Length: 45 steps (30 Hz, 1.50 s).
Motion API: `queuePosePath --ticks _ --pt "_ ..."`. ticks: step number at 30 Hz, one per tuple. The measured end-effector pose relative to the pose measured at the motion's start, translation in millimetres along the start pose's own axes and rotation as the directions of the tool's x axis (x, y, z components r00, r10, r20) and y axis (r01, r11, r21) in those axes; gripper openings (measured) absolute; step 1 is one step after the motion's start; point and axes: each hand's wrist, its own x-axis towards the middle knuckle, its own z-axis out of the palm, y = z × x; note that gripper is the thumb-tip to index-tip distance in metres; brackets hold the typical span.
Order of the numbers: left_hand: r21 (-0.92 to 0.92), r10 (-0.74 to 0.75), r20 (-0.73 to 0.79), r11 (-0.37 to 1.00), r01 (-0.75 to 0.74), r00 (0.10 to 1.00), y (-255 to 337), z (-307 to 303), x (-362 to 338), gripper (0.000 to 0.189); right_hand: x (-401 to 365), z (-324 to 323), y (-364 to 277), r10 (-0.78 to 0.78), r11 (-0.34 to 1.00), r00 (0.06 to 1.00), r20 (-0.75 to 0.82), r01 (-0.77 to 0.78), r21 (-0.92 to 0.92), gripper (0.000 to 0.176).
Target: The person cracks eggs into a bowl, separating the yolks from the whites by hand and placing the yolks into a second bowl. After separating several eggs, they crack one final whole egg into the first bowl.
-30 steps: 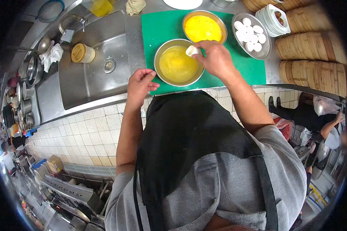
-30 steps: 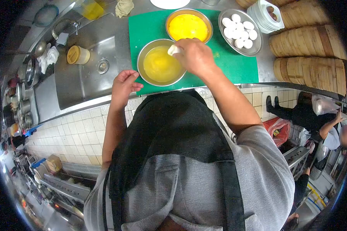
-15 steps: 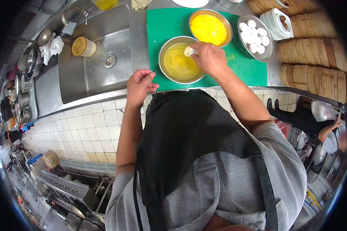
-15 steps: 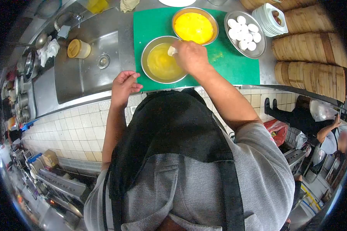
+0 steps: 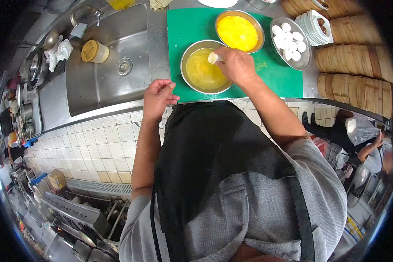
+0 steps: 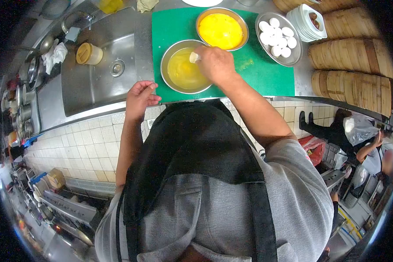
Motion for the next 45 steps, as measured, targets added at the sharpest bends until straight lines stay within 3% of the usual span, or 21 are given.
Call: queuePosePath --ticks 10,21,45 --pt "0.004 0.022 -0.033 1.000 -0.022 0.999 -17 -13 9 0.024 -1 2 1 0.003 1.000 1.000 0.020 -0.003 0.017 0.032" --pt "0.000 0.051 -0.240 0.999 -0.053 0.969 -55 -53 34 0.023 0 7 1 -0.019 1.000 1.000 0.008 0.018 0.022 0.032" --pt "0.033 0.079 -0.258 0.997 -0.073 0.963 -51 -47 34 0.023 -7 11 -12 -0.042 0.996 0.999 0.033 0.039 0.075 0.033"
